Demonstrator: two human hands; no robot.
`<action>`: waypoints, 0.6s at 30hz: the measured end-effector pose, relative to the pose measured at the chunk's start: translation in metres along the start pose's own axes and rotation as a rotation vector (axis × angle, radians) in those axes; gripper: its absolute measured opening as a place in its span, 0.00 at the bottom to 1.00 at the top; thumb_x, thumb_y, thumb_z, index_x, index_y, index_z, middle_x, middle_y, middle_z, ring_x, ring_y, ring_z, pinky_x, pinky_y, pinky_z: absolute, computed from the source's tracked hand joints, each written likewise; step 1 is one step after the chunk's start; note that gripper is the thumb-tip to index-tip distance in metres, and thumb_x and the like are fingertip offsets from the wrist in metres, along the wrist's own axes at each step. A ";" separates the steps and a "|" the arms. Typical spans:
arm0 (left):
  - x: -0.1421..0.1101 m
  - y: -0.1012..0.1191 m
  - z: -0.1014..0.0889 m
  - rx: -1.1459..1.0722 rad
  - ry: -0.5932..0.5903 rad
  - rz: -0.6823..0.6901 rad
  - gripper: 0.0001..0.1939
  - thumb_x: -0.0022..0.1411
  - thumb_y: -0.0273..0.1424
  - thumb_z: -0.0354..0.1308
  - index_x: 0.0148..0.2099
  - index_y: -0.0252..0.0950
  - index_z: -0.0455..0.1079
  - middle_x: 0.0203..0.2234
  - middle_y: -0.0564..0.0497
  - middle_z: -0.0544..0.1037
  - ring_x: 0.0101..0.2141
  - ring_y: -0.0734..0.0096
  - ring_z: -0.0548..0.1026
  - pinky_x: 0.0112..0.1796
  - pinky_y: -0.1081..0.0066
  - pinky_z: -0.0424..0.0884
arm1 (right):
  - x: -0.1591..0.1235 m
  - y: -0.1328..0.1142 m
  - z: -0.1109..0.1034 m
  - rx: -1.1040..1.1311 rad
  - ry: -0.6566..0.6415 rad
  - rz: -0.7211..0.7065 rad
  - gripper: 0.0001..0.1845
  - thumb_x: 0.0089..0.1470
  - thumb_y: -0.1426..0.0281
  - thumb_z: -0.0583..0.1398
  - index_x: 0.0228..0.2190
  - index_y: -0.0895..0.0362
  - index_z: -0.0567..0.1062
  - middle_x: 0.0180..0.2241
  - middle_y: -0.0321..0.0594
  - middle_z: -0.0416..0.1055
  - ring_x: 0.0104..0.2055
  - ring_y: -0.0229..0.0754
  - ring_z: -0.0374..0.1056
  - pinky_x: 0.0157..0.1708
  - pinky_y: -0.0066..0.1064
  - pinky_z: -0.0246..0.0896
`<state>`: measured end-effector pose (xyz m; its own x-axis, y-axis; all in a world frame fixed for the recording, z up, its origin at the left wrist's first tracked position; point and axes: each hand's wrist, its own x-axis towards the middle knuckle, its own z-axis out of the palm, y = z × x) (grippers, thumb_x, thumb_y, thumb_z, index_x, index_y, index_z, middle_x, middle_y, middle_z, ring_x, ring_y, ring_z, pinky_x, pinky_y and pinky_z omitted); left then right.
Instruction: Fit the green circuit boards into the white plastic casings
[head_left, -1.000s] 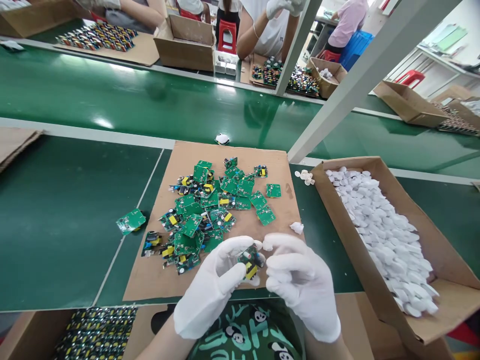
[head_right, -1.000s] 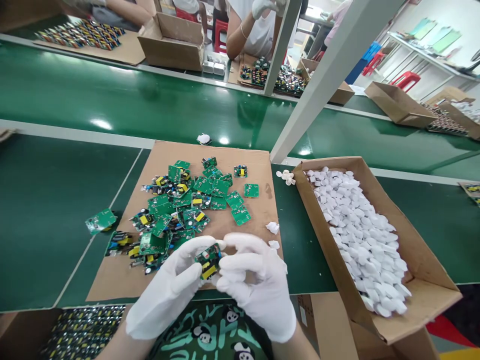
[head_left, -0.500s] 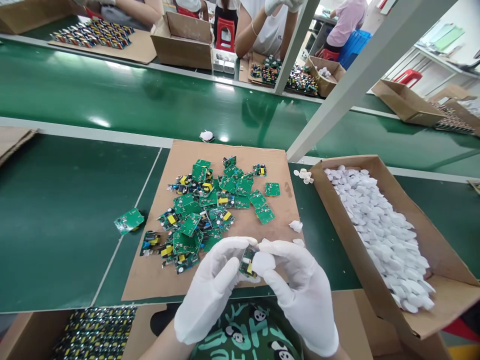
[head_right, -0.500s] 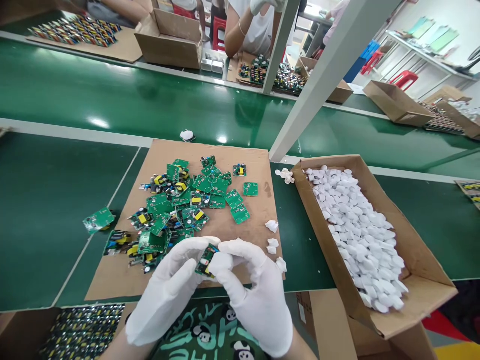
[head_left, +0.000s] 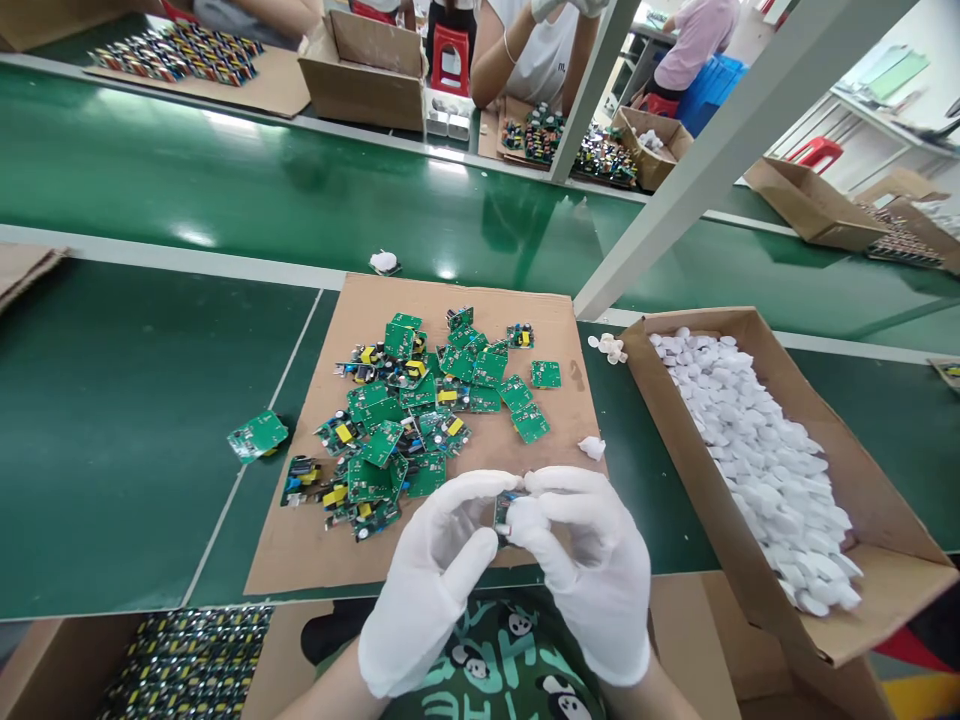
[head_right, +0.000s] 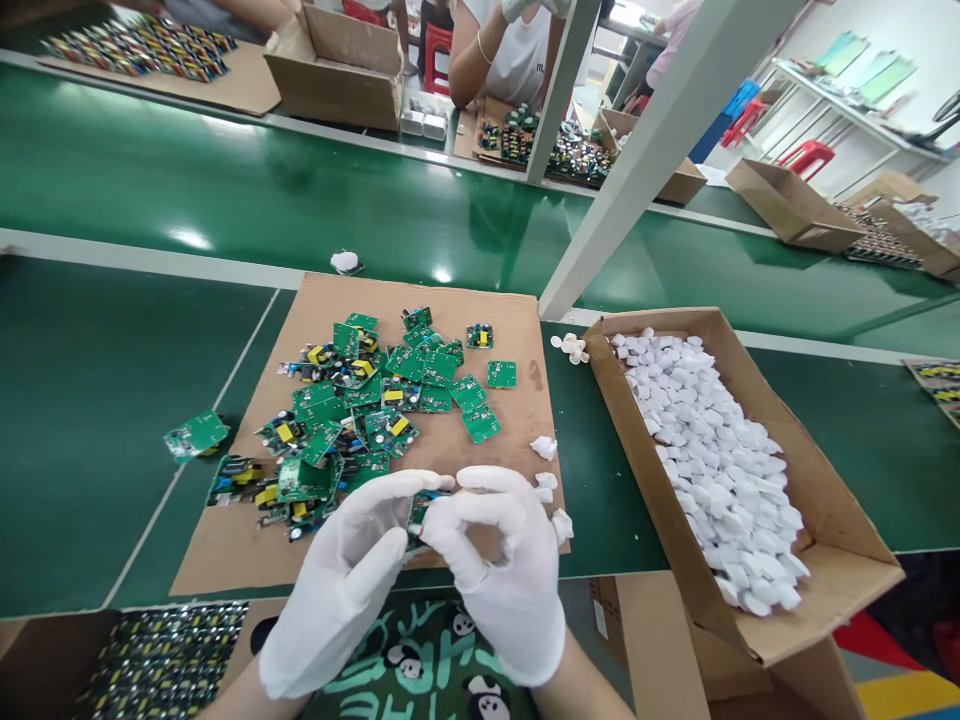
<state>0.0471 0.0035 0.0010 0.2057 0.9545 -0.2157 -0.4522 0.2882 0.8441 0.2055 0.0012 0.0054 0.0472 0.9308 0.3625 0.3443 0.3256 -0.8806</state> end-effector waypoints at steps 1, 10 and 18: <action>0.000 -0.001 0.001 -0.059 -0.010 -0.034 0.12 0.66 0.33 0.62 0.51 0.48 0.76 0.52 0.51 0.78 0.53 0.62 0.75 0.52 0.67 0.74 | -0.001 0.003 0.002 0.009 0.013 -0.059 0.07 0.62 0.70 0.63 0.42 0.48 0.74 0.41 0.40 0.77 0.45 0.44 0.75 0.47 0.42 0.73; 0.006 0.007 -0.010 -0.067 -0.087 -0.096 0.21 0.66 0.39 0.61 0.60 0.47 0.71 0.58 0.46 0.74 0.52 0.59 0.76 0.45 0.70 0.77 | 0.012 0.002 -0.006 -0.202 -0.152 -0.311 0.22 0.56 0.74 0.65 0.50 0.45 0.68 0.34 0.33 0.81 0.45 0.47 0.77 0.52 0.47 0.70; 0.012 0.020 -0.007 0.031 -0.399 -0.334 0.21 0.62 0.49 0.62 0.45 0.36 0.70 0.27 0.53 0.75 0.14 0.85 0.65 0.15 0.83 0.59 | 0.015 0.006 -0.008 -0.083 -0.307 -0.410 0.26 0.57 0.70 0.65 0.56 0.49 0.65 0.42 0.41 0.80 0.48 0.48 0.76 0.49 0.43 0.74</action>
<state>0.0349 0.0216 0.0121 0.6516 0.7061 -0.2771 -0.2811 0.5641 0.7764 0.2156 0.0163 0.0077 -0.3804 0.7396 0.5552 0.3509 0.6708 -0.6533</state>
